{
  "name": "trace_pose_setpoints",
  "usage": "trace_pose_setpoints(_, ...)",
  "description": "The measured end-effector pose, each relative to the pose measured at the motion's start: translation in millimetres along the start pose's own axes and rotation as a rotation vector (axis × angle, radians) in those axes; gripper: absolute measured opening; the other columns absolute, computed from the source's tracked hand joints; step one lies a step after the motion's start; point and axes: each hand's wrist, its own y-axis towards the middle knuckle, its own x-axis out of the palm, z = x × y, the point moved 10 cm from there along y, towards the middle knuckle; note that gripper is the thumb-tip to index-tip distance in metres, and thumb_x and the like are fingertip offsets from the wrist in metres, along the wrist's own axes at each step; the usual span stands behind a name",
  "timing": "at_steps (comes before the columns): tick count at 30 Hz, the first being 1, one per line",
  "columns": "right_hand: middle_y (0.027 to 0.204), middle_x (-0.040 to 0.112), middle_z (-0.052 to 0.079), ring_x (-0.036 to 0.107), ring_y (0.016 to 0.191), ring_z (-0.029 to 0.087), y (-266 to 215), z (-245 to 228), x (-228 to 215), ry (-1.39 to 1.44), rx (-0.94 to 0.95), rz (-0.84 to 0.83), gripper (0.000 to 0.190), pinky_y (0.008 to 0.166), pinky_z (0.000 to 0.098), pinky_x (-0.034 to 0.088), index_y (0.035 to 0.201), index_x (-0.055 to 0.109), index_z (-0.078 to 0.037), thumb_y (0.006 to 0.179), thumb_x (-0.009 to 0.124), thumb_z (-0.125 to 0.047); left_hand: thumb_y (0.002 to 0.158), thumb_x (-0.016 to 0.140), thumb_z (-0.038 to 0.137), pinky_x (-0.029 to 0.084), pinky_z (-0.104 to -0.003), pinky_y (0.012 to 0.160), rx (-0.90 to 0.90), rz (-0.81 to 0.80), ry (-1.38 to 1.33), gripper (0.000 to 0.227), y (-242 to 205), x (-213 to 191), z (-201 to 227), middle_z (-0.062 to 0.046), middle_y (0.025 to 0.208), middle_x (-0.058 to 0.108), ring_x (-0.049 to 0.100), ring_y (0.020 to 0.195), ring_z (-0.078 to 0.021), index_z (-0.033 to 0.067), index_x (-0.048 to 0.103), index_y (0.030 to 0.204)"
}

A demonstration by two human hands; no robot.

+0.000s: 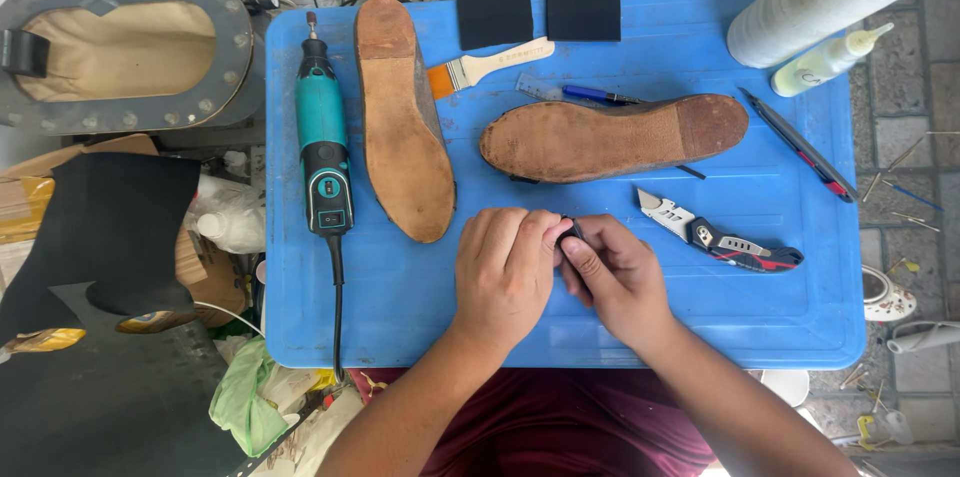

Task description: The person applies glue to a shoe sole using a squeeze bottle and spreads it with a brush. The person then uses a small tool to smooth the glue on the sole.

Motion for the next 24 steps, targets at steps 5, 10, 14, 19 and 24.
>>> trace_pose_setpoints(5, 0.084, 0.063, 0.005, 0.053, 0.064, 0.008, -7, -26, -1, -0.31, -0.252, 0.073, 0.019, 0.056, 0.0228, 0.044, 0.123, 0.059, 0.001, 0.109, 0.051, -0.008, 0.096, 0.078, 0.015, 0.043, -0.039, 0.073, -0.049, 0.044, 0.034, 0.015, -1, 4, 1, -0.003, 0.089, 0.057, 0.059, 0.082, -0.023, 0.0098, 0.064, 0.099)
trace_pose_setpoints(10, 0.075, 0.059, 0.006, 0.051, 0.06, 0.01, -3, -7, -1, -0.056, -0.079, 0.02, 0.022, 0.055, 0.0234, 0.044, 0.122, 0.059, 0.0, 0.111, 0.045, -0.013, 0.096, 0.075, 0.013, 0.043, -0.041, 0.077, -0.054, 0.006, 0.053, 0.014, 0, 13, -1, -0.005, 0.093, 0.057, 0.059, 0.086, -0.025, 0.0074, 0.064, 0.102)
trace_pose_setpoints(14, 0.072, 0.06, 0.009, 0.052, 0.053, 0.012, 1, 13, 5, 0.528, 0.187, -0.131, 0.028, 0.047, 0.0229, 0.042, 0.121, 0.059, 0.001, 0.113, 0.043, -0.02, 0.09, 0.074, 0.006, 0.045, -0.041, 0.08, 0.062, -0.103, 0.032, 0.018, 6, 25, 2, -0.006, 0.097, 0.058, 0.062, 0.094, -0.0253, 0.0067, 0.064, 0.105)
trace_pose_setpoints(19, 0.096, 0.064, 0.014, 0.055, 0.063, 0.015, -2, 14, -1, 0.568, 0.221, -0.126, 0.025, 0.046, 0.0261, 0.042, 0.117, 0.057, 0.001, 0.107, 0.045, -0.02, 0.083, 0.076, 0.007, 0.047, -0.041, 0.084, 0.27, -0.151, -0.072, 0.028, 7, 23, 3, -0.004, 0.099, 0.057, 0.061, 0.095, -0.0238, 0.0062, 0.064, 0.108)
trace_pose_setpoints(24, 0.109, 0.064, 0.012, 0.056, 0.076, 0.013, -9, 5, 5, 0.544, 0.068, -0.108, 0.019, 0.059, 0.0233, 0.045, 0.121, 0.053, -0.001, 0.111, 0.047, -0.015, 0.094, 0.069, 0.014, 0.049, -0.036, 0.085, 0.072, -0.169, -0.354, 0.015, 5, 33, -19, -0.002, 0.101, 0.057, 0.061, 0.093, -0.02, 0.0105, 0.061, 0.106)
